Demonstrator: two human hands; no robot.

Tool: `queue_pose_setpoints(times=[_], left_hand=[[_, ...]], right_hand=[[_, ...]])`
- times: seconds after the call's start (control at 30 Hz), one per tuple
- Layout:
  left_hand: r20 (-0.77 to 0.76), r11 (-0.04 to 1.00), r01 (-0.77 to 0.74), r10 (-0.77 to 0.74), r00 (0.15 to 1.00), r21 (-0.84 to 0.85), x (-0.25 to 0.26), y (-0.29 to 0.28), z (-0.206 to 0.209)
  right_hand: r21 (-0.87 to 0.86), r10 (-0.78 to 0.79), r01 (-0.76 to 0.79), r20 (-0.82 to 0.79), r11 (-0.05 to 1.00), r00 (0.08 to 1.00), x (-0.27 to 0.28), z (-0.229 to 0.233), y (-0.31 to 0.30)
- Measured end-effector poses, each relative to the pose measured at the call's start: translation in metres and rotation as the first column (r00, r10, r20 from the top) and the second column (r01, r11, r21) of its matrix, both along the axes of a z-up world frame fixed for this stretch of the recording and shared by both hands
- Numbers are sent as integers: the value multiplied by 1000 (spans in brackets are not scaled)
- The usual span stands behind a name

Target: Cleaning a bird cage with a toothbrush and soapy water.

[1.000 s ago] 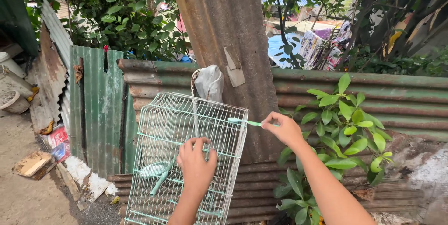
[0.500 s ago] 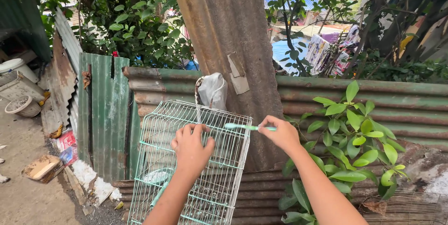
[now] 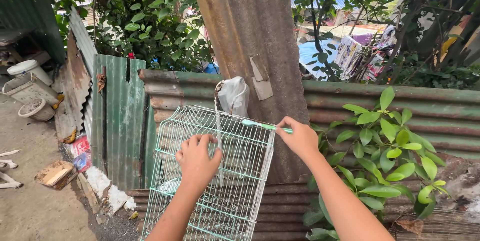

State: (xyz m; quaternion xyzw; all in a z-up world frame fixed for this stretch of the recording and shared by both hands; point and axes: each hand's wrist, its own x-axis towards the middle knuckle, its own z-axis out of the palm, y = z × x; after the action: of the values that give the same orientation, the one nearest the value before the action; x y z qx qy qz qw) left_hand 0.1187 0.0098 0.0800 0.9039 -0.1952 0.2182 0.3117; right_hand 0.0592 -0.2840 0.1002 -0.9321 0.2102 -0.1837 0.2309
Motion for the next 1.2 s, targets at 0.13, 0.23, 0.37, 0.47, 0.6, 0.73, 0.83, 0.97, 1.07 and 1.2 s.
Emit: queue_pose_setpoints(times=[0.13,0.23,0.37,0.47,0.6,0.73,0.83,0.97,1.07,1.2], left_hand=[[-45,1000,-10,10,999,1,1,13,2],[-109,996,-45,53,993,74,2,34,5],[-165,965,-116,158,974,237,10,77,6],[-288,925,-139,249,925,354,10,100,5],[-509,819,-11,366,779,573,6,110,-1],[-607,806,54,398,688,590,0,117,-17],[-615,795,82,394,683,601,-10,115,-20],[-599,791,66,403,692,608,-10,105,-34],[-552,784,27,411,726,620,-4,97,-47],[-525,757,25,428,736,653,0,91,-53]], right_hand=[[86,164,-167,48,982,985,-12,0,2],[29,109,-109,-13,994,994,-23,12,9],[-12,110,-110,30,994,993,-40,24,19],[15,147,-147,-3,989,989,-47,27,30],[-141,23,-20,20,990,1000,-51,22,43],[-133,124,-104,158,986,980,-65,19,53],[-207,151,-131,85,970,985,-79,17,65],[-293,148,-84,205,952,968,-85,6,68],[-273,175,-130,145,953,974,-89,3,68],[-330,242,-159,230,931,942,-92,-8,66]])
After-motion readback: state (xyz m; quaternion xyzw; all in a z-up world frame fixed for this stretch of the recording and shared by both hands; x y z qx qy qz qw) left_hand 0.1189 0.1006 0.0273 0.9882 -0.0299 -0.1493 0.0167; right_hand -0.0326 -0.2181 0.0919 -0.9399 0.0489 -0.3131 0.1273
